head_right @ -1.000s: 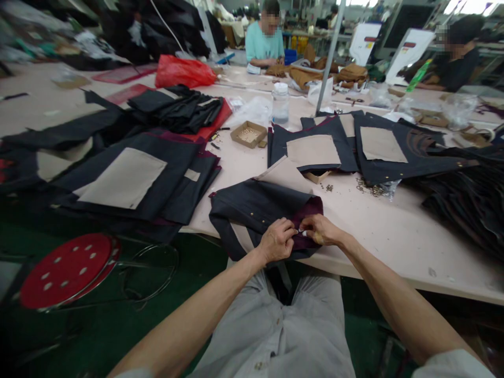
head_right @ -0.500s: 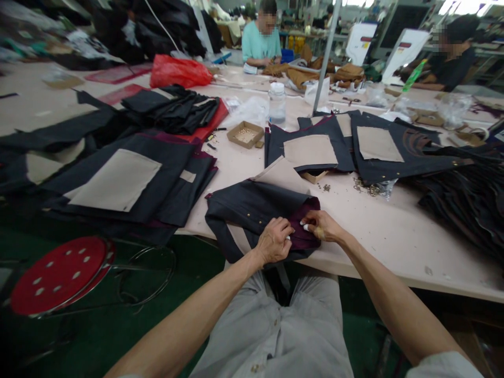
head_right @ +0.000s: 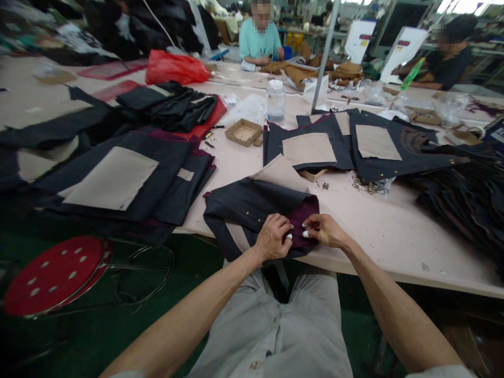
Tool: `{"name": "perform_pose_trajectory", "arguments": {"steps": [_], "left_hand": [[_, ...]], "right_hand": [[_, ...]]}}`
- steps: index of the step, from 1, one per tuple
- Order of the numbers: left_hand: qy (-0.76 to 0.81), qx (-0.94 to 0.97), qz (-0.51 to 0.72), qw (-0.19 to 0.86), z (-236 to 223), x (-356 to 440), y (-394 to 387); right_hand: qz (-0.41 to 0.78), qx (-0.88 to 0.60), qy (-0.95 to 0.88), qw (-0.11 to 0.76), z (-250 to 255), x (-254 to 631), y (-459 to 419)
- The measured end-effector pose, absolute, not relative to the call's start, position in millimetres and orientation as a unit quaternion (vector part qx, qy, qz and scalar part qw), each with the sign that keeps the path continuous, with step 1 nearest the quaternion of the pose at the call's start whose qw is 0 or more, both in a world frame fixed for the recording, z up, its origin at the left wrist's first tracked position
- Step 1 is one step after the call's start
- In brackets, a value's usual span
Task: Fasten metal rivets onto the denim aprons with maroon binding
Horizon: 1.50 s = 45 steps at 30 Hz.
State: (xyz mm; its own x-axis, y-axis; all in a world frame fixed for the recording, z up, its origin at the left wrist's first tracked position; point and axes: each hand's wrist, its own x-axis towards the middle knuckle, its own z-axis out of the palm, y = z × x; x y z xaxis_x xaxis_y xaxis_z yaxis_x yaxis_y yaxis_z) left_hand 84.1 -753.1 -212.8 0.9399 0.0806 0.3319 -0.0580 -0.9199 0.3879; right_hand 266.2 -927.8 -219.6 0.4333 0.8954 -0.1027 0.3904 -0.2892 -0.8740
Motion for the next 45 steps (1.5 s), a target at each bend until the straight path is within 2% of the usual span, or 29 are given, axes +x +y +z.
{"name": "perform_pose_trajectory", "arguments": {"steps": [7, 14, 17, 26, 30, 38, 45], "left_hand": [[0.031, 0.962, 0.188, 0.197, -213, 85, -756], [0.046, 0.967, 0.186, 0.167, -215, 83, -761], [0.047, 0.968, 0.187, 0.161, -215, 83, -762], [0.034, 0.966, 0.194, 0.166, -215, 81, -762], [0.033, 0.967, 0.191, 0.166, -215, 81, -762], [0.029, 0.966, 0.193, 0.172, -214, 78, -761], [0.029, 0.966, 0.191, 0.171, -214, 75, -760]], "right_hand": [[0.203, -0.774, -0.485, 0.354, -212, 244, -908], [0.172, -0.794, -0.567, 0.133, -204, 239, -877], [0.158, -0.785, -0.592, 0.085, -203, 239, -878], [0.171, -0.763, -0.617, 0.087, -196, 243, -890], [0.128, -0.768, -0.622, 0.080, -200, 240, -890], [0.087, -0.781, -0.619, 0.011, -206, 234, -884], [0.161, -0.742, -0.629, 0.166, -203, 233, -913]]}}
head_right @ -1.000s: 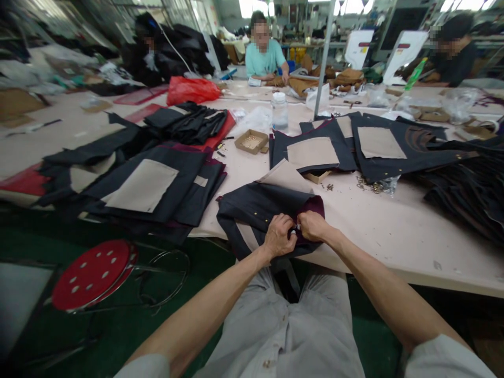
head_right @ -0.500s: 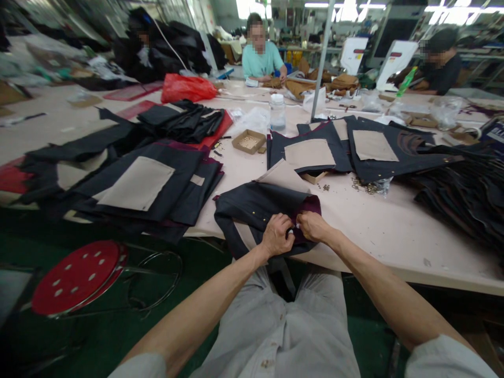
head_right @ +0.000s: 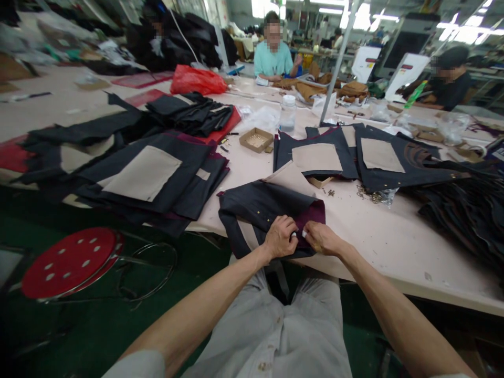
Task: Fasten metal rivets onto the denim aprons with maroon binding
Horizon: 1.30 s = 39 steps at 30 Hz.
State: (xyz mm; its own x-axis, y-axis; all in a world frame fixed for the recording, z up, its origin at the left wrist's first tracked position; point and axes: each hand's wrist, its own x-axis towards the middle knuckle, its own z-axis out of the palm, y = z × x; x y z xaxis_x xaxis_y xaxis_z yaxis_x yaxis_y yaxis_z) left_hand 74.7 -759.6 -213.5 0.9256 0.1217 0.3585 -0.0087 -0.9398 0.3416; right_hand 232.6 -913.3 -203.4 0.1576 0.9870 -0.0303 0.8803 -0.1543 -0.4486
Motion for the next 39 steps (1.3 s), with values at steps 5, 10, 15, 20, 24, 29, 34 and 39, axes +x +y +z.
{"name": "perform_pose_trajectory", "arguments": {"steps": [5, 10, 15, 20, 24, 29, 34, 39], "left_hand": [[0.031, 0.968, 0.184, 0.167, -214, 76, -759], [0.030, 0.970, 0.178, 0.163, -215, 76, -759], [0.031, 0.972, 0.164, 0.165, -215, 76, -758], [0.031, 0.970, 0.165, 0.174, -214, 77, -758], [0.026, 0.969, 0.165, 0.181, -211, 77, -757], [0.031, 0.968, 0.161, 0.188, -214, 80, -752], [0.031, 0.970, 0.149, 0.191, -211, 85, -750], [0.022, 0.984, 0.097, 0.150, -189, 92, -749]], "right_hand": [[0.174, -0.750, -0.615, 0.171, -206, 228, -918], [0.194, -0.762, -0.583, 0.205, -202, 229, -910], [0.259, -0.785, -0.515, 0.228, -201, 233, -901], [0.346, -0.788, -0.422, 0.284, -208, 248, -895], [0.448, -0.748, -0.376, 0.313, -209, 259, -892], [0.413, -0.802, -0.356, 0.243, -208, 258, -875], [0.380, -0.835, -0.369, 0.151, -198, 259, -856], [0.372, -0.843, -0.353, 0.161, -189, 261, -860]]}}
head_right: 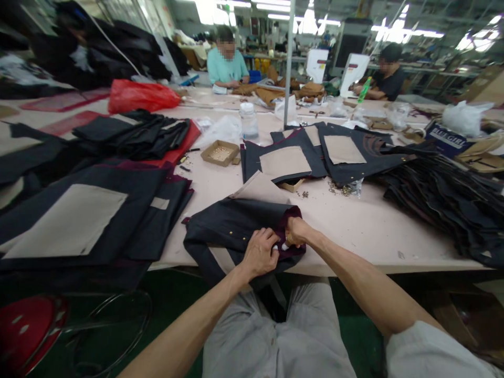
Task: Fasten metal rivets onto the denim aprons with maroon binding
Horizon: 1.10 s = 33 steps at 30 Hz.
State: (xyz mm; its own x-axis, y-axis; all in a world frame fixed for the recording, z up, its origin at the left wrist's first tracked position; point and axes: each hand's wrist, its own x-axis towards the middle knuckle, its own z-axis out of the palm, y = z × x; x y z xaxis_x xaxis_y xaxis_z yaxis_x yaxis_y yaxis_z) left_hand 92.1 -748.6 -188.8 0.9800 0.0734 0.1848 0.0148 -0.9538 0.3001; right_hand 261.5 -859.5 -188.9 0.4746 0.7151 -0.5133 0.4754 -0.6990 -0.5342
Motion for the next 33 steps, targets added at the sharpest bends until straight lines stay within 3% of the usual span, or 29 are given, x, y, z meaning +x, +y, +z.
{"name": "perform_pose_trajectory", "arguments": {"steps": [6, 15, 23, 33], "left_hand": [[-0.002, 0.998, 0.006, 0.064, -164, 110, -750], [0.013, 0.998, -0.046, 0.037, -157, 106, -749], [-0.047, 0.995, -0.080, 0.032, -152, 119, -750], [0.094, 0.983, -0.116, 0.104, -166, 122, -744]], "right_hand": [[0.315, -0.832, -0.380, 0.253, -204, 255, -889], [0.266, -0.796, -0.413, 0.355, -231, 243, -919], [0.224, -0.791, -0.409, 0.397, -236, 234, -926], [0.251, -0.781, -0.401, 0.408, -227, 236, -930]]}}
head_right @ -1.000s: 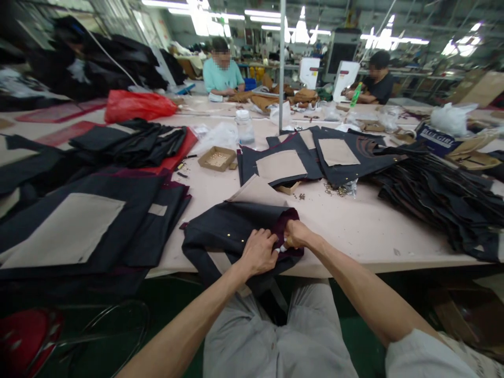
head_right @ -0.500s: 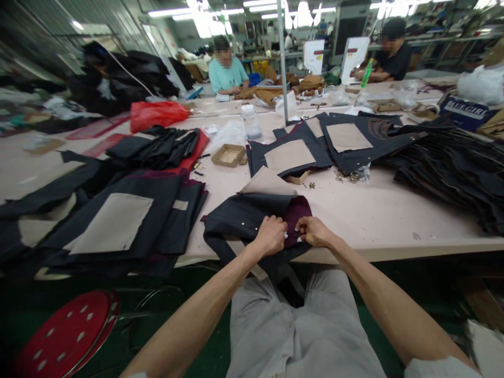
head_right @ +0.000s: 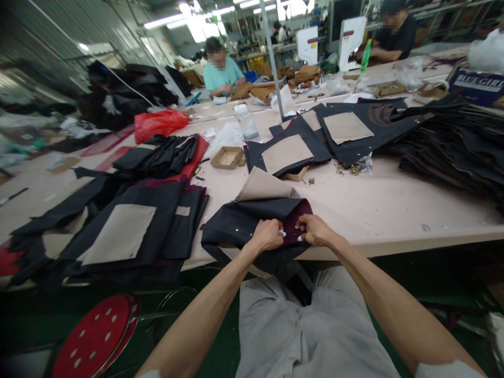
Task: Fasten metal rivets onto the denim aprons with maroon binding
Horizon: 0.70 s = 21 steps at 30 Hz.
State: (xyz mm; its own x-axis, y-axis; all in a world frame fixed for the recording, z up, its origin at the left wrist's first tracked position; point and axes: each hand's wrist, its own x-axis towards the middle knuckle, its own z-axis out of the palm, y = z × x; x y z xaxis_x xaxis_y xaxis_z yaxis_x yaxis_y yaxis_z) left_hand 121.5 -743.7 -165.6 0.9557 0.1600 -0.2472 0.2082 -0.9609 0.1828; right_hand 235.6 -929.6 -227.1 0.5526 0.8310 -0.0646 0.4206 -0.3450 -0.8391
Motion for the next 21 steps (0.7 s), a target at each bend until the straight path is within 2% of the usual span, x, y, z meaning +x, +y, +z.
{"name": "perform_pose_trajectory", "arguments": {"steps": [4, 6, 8, 11, 15, 21], "left_hand": [[0.130, 0.974, -0.046, 0.178, -176, 109, -740], [0.141, 0.970, -0.007, 0.198, -182, 104, -737], [0.149, 0.968, 0.021, 0.201, -186, 102, -735], [0.154, 0.967, 0.036, 0.198, -188, 102, -734], [0.157, 0.966, 0.040, 0.200, -189, 102, -733], [0.174, 0.965, 0.043, 0.193, -188, 99, -731]], "right_hand": [[0.363, -0.704, -0.382, 0.476, -228, 275, -940], [0.314, -0.735, -0.332, 0.501, -228, 313, -945], [0.176, -0.834, -0.257, 0.456, -225, 358, -949], [0.027, -0.931, -0.165, 0.325, -217, 416, -951], [0.018, -0.952, -0.130, 0.275, -212, 454, -947], [0.046, -0.963, -0.117, 0.239, -205, 460, -932]]}}
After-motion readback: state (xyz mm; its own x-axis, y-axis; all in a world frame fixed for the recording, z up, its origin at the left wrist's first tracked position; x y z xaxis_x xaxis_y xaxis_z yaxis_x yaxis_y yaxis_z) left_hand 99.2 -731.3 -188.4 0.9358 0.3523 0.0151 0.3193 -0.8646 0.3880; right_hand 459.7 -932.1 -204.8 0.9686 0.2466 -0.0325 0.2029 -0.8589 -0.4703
